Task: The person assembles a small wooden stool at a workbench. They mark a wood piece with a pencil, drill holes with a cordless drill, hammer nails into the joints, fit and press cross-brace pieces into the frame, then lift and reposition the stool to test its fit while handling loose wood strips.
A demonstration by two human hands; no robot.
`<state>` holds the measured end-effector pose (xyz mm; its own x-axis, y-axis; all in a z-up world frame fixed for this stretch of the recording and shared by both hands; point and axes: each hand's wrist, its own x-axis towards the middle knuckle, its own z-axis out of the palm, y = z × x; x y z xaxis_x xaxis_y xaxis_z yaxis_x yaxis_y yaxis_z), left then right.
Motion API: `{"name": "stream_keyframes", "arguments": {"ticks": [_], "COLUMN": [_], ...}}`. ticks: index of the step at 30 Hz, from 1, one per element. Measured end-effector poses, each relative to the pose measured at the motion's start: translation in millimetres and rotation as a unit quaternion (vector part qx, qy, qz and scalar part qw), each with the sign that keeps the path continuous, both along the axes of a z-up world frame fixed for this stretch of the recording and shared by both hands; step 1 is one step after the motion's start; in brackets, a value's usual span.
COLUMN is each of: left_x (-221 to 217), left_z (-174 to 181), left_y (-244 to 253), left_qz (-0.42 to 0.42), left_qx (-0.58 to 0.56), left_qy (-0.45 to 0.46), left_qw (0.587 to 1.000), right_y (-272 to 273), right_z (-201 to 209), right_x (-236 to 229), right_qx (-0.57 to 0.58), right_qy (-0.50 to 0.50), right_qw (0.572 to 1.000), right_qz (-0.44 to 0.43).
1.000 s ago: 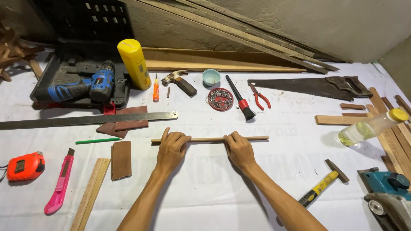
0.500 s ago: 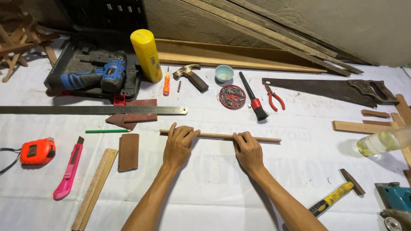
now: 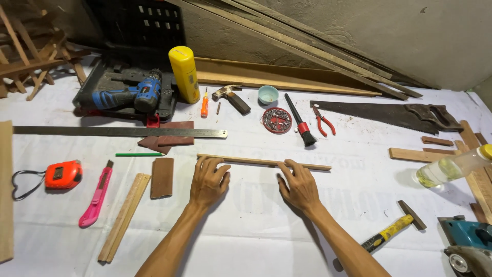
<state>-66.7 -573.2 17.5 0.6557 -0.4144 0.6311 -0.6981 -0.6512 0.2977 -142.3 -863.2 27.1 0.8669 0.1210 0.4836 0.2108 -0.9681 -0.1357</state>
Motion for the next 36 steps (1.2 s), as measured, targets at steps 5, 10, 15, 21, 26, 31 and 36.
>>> {"name": "stream_keyframes", "arguments": {"ticks": [5,10,15,21,26,31,36], "left_x": [-22,-31,-24,-16,-20,-14,-2], "left_z": [20,54,72,53,61,56,37], "left_y": [60,143,231,278,282,284,289], "left_qz": [0.001,0.054,0.102,0.123,0.100,0.063,0.048], "left_qx": [0.024,0.039,0.054,0.068,0.119,0.133,0.058], "left_qy": [-0.003,0.026,0.084,0.285,0.362,0.400,0.469], "left_qw": [1.000,0.997,0.990,0.948,0.919,0.905,0.880], "right_y": [48,153,253,330,355,363,370], "right_z": [12,28,30,24,1,-10,-10], "right_x": [9,31,35,45,52,50,48], "right_qx": [-0.028,-0.006,0.032,-0.010,-0.010,-0.029,-0.045], "right_qy": [-0.032,-0.053,-0.031,0.049,0.061,0.066,0.035], "right_qw": [0.995,0.987,0.976,0.972,0.975,0.975,0.975], "right_qz": [0.088,0.153,0.213,0.231,0.213,0.211,0.214]}}
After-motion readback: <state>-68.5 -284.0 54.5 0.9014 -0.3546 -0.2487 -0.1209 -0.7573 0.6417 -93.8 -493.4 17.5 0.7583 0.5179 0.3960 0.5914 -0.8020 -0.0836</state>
